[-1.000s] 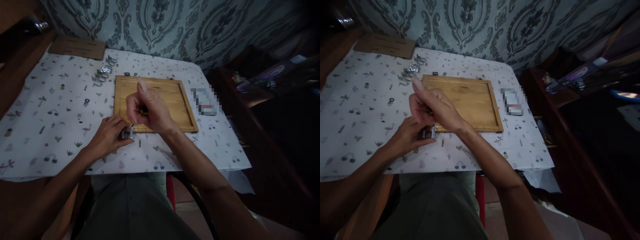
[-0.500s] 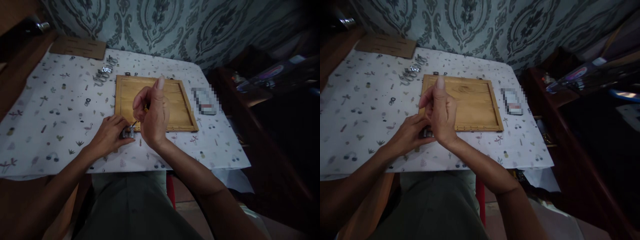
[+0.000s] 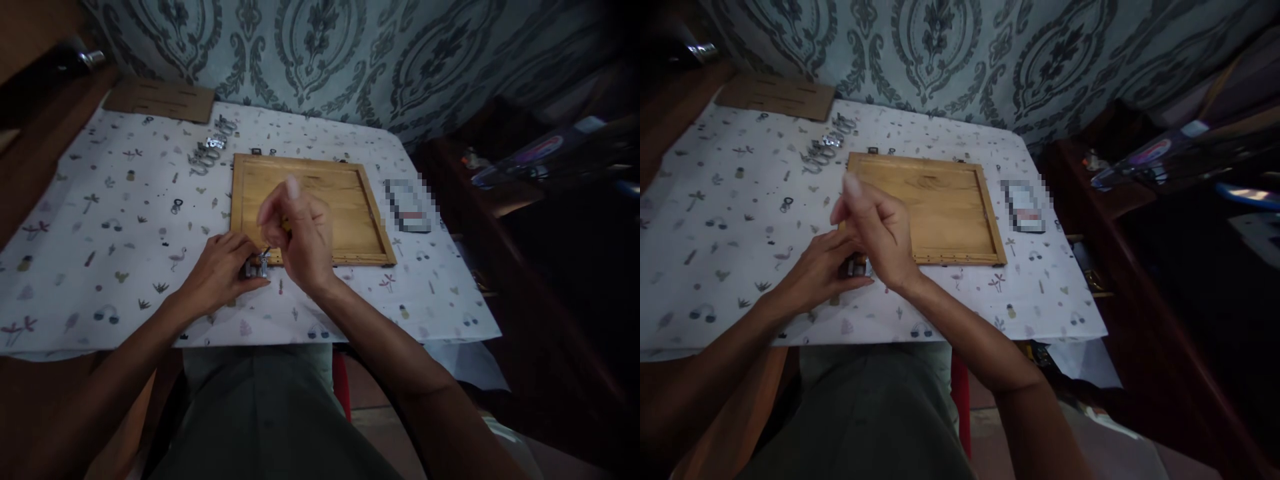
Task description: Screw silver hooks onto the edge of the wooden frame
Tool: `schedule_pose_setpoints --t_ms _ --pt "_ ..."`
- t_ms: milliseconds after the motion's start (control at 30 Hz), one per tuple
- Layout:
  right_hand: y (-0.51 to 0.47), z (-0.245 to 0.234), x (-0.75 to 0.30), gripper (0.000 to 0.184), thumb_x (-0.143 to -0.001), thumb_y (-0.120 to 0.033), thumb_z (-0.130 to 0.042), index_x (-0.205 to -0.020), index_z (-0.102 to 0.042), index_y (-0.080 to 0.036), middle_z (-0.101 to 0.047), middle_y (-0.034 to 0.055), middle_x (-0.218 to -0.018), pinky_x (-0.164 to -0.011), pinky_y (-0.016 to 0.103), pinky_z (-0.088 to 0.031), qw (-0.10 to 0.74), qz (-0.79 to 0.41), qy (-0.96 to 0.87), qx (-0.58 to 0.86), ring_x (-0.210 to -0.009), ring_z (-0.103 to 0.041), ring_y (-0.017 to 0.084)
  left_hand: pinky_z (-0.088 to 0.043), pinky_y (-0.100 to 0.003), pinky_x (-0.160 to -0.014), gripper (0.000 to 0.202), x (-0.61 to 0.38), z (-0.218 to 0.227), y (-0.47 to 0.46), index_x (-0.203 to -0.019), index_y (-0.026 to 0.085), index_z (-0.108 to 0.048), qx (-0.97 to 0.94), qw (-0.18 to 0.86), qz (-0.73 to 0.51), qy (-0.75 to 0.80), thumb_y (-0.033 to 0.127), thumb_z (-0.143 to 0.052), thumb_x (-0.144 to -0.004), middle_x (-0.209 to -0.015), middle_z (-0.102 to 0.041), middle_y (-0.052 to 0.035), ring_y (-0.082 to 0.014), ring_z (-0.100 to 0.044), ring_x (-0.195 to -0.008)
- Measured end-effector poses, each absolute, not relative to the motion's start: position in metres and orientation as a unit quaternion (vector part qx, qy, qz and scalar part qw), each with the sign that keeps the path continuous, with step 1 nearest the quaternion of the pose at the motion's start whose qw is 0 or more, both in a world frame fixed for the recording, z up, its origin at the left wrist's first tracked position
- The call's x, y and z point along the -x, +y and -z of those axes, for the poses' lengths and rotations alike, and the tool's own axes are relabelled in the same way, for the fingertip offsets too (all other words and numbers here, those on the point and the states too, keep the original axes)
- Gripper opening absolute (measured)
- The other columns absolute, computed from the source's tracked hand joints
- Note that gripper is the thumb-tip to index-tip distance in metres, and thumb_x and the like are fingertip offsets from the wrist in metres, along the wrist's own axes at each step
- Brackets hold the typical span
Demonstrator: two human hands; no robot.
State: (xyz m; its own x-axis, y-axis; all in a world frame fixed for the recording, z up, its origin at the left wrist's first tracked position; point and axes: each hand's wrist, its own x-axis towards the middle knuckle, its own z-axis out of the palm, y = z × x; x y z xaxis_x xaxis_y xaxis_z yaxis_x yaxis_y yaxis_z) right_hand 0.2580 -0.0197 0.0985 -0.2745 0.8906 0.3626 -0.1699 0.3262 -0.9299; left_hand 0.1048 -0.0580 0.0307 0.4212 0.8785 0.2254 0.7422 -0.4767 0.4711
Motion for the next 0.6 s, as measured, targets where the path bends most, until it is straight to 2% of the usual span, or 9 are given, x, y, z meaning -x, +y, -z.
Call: schedule_pose_setpoints --t_ms 167,233,333,433,600 --pt "-0.015 -0.112 -0.265 0.054 -0.103 -0.061 -0.036 -0.063 -0.045 -0.025 -0.025 -0.0059 -0.045 -0.04 0.03 -0.027 0.581 -0.481 -0.596 0.274 -0.038 -0.029 0.013 -0.045 -0.045 -0.088 0.041 -0.105 -0.035 -0.058 -0.112 0.02 -0.064 -0.832 0.142 -0.205 0.496 0.051 -0.074 -0.087 -0.107 -0.067 -0.0079 -0.0304 -0.062 -0.104" --pt "-0.014 -0.112 -0.266 0.055 -0.103 -0.063 -0.034 -0.063 -0.044 -0.026 -0.023 -0.0063 -0.045 -0.04 0.031 -0.025 0.577 -0.489 -0.593 0.278 -0.037 -0.028 0.013 -0.044 -0.044 -0.087 0.04 -0.105 -0.035 -0.058 -0.112 0.02 -0.064 -0.831 0.141 -0.213 0.494 0.051 -0.073 -0.088 -0.105 -0.067 -0.0071 -0.0291 -0.062 -0.102" --pt "-0.014 -0.105 -0.267 0.063 -0.1 -0.073 -0.021 -0.063 -0.043 -0.026 -0.023 -0.0061 -0.045 -0.039 0.03 -0.026 0.563 -0.483 -0.593 0.313 -0.036 -0.027 0.012 -0.044 -0.043 -0.087 0.04 -0.105 -0.033 -0.059 -0.11 0.02 -0.064 -0.832 0.136 -0.228 0.487 0.054 -0.07 -0.089 -0.104 -0.067 -0.0069 -0.0284 -0.061 -0.1" --pt "-0.015 -0.097 -0.266 0.065 -0.1 -0.072 -0.016 -0.07 -0.05 -0.025 -0.024 -0.0057 -0.048 -0.04 0.028 -0.03 0.543 -0.448 -0.618 0.348 -0.038 -0.03 0.012 -0.045 -0.044 -0.086 0.043 -0.105 -0.031 -0.059 -0.109 0.019 -0.064 -0.832 0.138 -0.23 0.485 0.057 -0.068 -0.09 -0.104 -0.067 -0.0077 -0.0287 -0.061 -0.099" --pt "-0.014 -0.091 -0.266 0.066 -0.103 -0.066 -0.014 -0.094 -0.064 -0.023 -0.029 -0.0044 -0.051 -0.042 0.029 -0.037 0.531 -0.402 -0.655 0.358 -0.04 -0.036 0.014 -0.045 -0.044 -0.087 0.044 -0.104 -0.031 -0.058 -0.11 0.018 -0.065 -0.831 0.142 -0.226 0.487 0.058 -0.067 -0.09 -0.104 -0.067 -0.0083 -0.0289 -0.061 -0.099"
